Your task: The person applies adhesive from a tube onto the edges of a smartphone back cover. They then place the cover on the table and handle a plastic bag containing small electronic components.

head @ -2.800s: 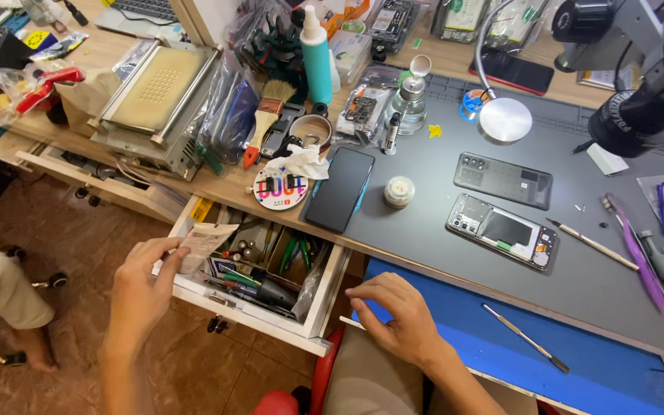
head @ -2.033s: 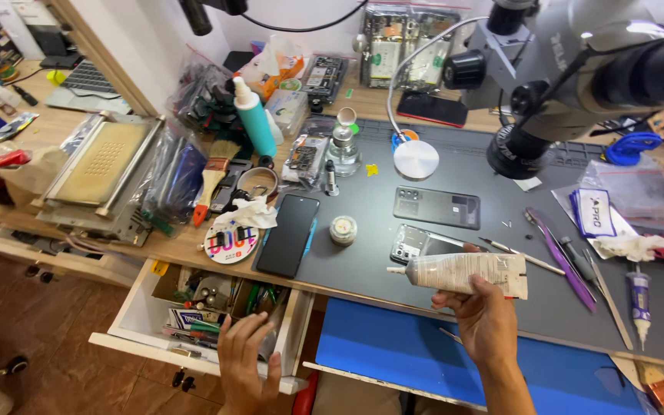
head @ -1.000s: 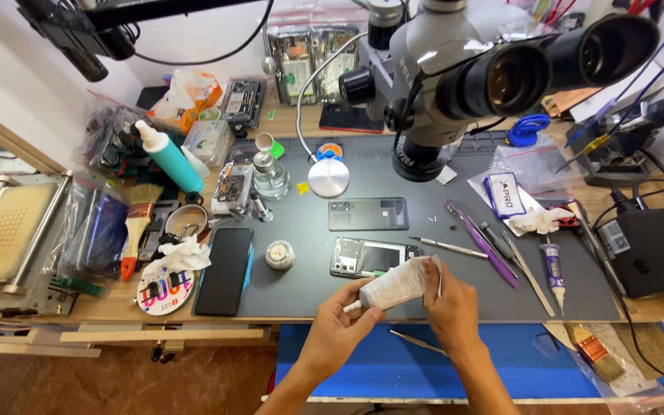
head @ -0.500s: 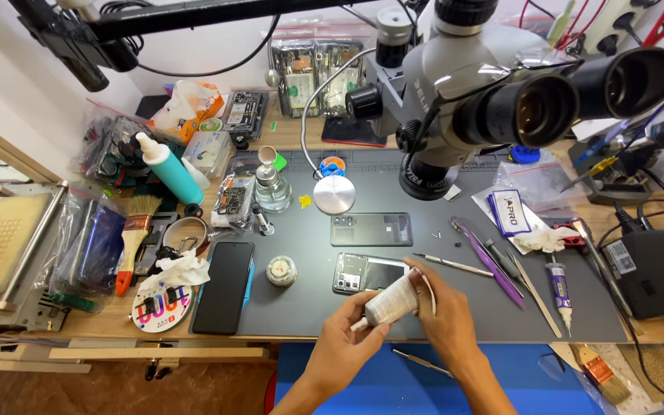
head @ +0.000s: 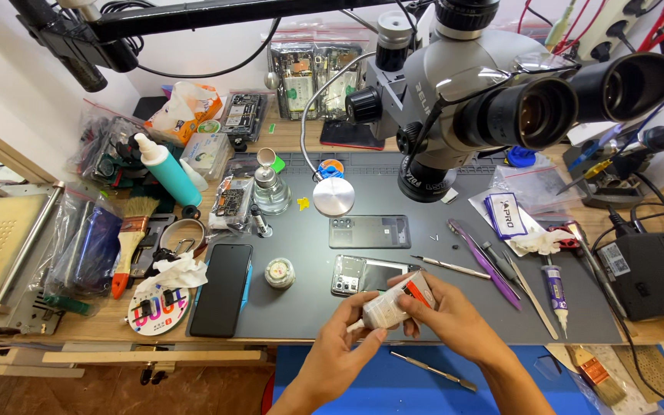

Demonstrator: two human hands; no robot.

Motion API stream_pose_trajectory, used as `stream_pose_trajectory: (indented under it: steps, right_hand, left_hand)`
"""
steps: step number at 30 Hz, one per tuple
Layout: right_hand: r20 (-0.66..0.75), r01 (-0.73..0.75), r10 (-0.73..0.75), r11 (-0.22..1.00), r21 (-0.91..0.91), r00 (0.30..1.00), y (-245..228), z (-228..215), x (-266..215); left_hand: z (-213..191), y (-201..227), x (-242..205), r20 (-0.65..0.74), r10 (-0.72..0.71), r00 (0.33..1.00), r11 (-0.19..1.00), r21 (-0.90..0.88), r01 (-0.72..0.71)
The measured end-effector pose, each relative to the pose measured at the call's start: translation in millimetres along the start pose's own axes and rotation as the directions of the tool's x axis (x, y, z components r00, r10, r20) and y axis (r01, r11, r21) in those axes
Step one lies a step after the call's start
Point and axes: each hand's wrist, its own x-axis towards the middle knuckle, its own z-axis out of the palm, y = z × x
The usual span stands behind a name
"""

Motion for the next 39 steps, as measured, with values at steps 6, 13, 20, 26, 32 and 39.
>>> stream_pose_trajectory:
  steps: [6, 13, 20, 26, 32, 39]
  right_hand:
    - [-0.236, 0.004, -0.016, 0.998, -0.055, 0.972, 3, -17, -8]
    - [-0.199, -0.031, 0.019, 0.998, -0.057, 0.98, 8, -16, -12]
    - [-0.234, -0.033, 0.018, 0.998, -0.062, 0.972, 17, -24, -7]
    - [-0.463, 0.11, -0.074, 0.993, 0.052, 0.883, 28, -58, 2]
    - [-0.534, 0.16, -0.087, 0.983, 0.092, 0.841, 20, -68, -1]
    - [-0.572, 0.172, -0.079, 0.979, 0.11, 0.817, 26, -84, -1]
  left_hand:
    - [-14, -32, 14, -0.014, 0.489, 0.872, 0.736, 0.544, -0.404]
    - [-16, -28, 16, 0.076, 0.632, 0.771, 0.501, 0.72, -0.481]
    - [-28, -33, 23, 0.132, 0.524, 0.841, 0.513, 0.74, -0.435]
    - [-66, -14, 77, -0.135, 0.52, 0.843, 0.535, 0.821, -0.198]
    - [-96, -19, 147, -0.029, 0.255, 0.966, 0.429, 0.899, -0.087]
    - [-81, 51, 138, -0.131, -0.223, 0.966, 0.494, 0.839, 0.228]
